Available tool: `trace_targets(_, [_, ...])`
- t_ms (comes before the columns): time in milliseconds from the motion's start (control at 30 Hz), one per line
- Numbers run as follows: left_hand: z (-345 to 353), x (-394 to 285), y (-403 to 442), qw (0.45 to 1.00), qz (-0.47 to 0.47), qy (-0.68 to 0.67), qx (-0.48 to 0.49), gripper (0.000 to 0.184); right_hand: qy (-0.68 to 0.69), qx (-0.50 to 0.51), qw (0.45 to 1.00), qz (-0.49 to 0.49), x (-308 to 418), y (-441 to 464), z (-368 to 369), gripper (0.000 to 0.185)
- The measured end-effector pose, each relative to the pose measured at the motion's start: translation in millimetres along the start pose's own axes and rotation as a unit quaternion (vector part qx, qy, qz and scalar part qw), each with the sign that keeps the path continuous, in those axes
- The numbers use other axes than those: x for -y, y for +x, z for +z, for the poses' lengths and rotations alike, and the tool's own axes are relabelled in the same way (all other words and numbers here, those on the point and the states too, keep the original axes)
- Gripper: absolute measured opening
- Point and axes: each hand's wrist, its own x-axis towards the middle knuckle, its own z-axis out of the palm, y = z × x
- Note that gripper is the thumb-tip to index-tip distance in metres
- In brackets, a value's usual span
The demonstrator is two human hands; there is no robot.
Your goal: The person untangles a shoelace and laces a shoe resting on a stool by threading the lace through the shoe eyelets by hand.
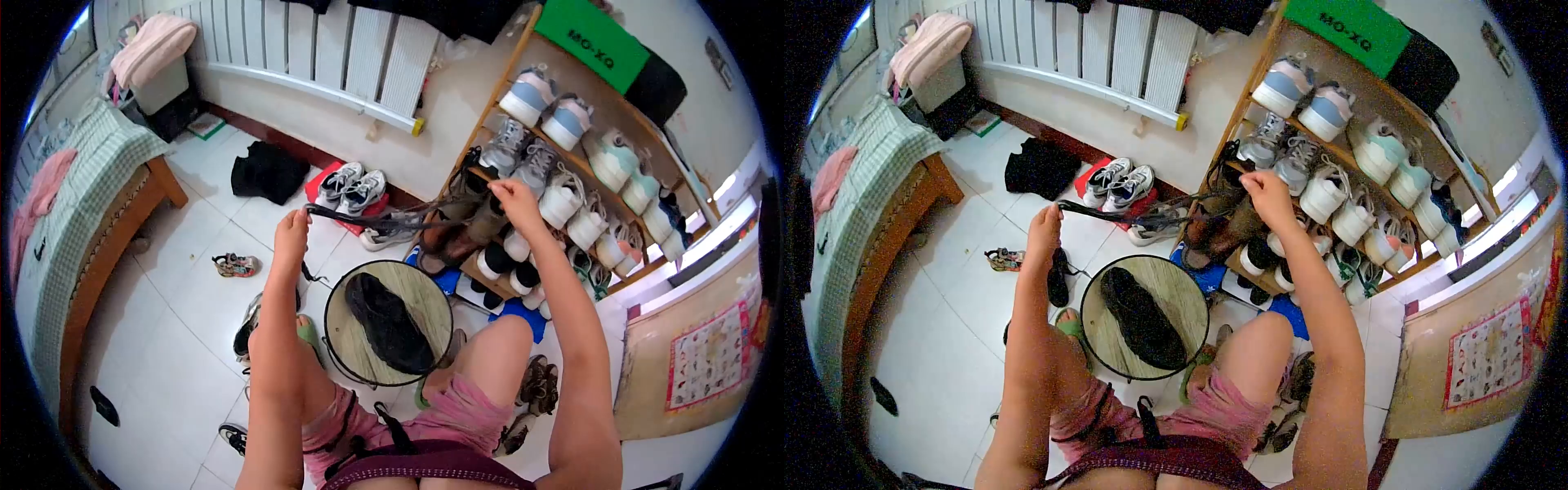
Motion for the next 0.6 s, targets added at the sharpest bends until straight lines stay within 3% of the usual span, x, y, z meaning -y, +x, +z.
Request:
trace_targets(33, [3.4, -15.1, -1.2, 0.999, -0.031, -0.034, 0.004, 0.035, -0.109, -0.037, 0.990, -0.083, -4.7, 17.8, 5.7, 0.025])
trace_targets(67, [4.3, -17.6, 3.4, 0.998, -0.035, -0.051, 0.012, 0.033, -0.109, -0.036, 0.990, -0.084, -6.6, 34.8, 12.5, 0.025])
trace_targets(133, [8.0, -21.2, 8.2, 0.999, -0.036, -0.024, 0.003, 0.033, -0.281, -0.064, 0.953, -0.098, -7.1, 63.7, 25.3, 0.040])
trace_targets(167, [9.0, -17.1, 9.8, 0.999, -0.040, 0.002, -0.006, 0.033, -0.281, -0.059, 0.953, -0.099, -8.9, 75.2, 34.4, 0.040])
trace_targets(200, [6.3, 1.0, 18.5, 0.999, 0.030, 0.026, -0.003, 0.033, -0.357, -0.060, 0.930, -0.062, -6.4, 84.0, 45.5, 0.050])
trace_targets(233, [6.8, -4.8, 16.2, 0.999, 0.023, 0.026, -0.006, 0.033, -0.429, -0.060, 0.901, -0.027, -0.7, 91.9, 54.7, 0.061])
trace_targets(267, [6.0, -12.2, 13.9, 1.000, 0.001, 0.028, 0.005, 0.033, -0.444, 0.020, 0.895, 0.044, 6.2, 103.6, 58.4, 0.077])
trace_targets(400, [-3.6, -18.4, 18.1, 0.997, -0.075, -0.018, 0.012, 0.032, -0.581, 0.071, 0.810, 0.031, 15.3, 114.7, 73.0, 0.054])
trace_targets(433, [-5.7, -20.8, 18.7, 0.995, -0.086, -0.041, 0.014, 0.032, -0.572, 0.113, 0.811, 0.053, 12.5, 119.6, 73.3, 0.057])
trace_targets(533, [-10.2, -20.9, 20.9, 0.992, -0.081, -0.093, 0.024, 0.031, -0.579, 0.054, 0.813, -0.017, -5.5, 110.6, 72.5, 0.045])
trace_targets(600, [-10.4, -21.7, 20.1, 0.990, -0.068, -0.121, 0.037, 0.031, -0.493, -0.004, 0.862, -0.118, -16.8, 102.9, 63.3, 0.028])
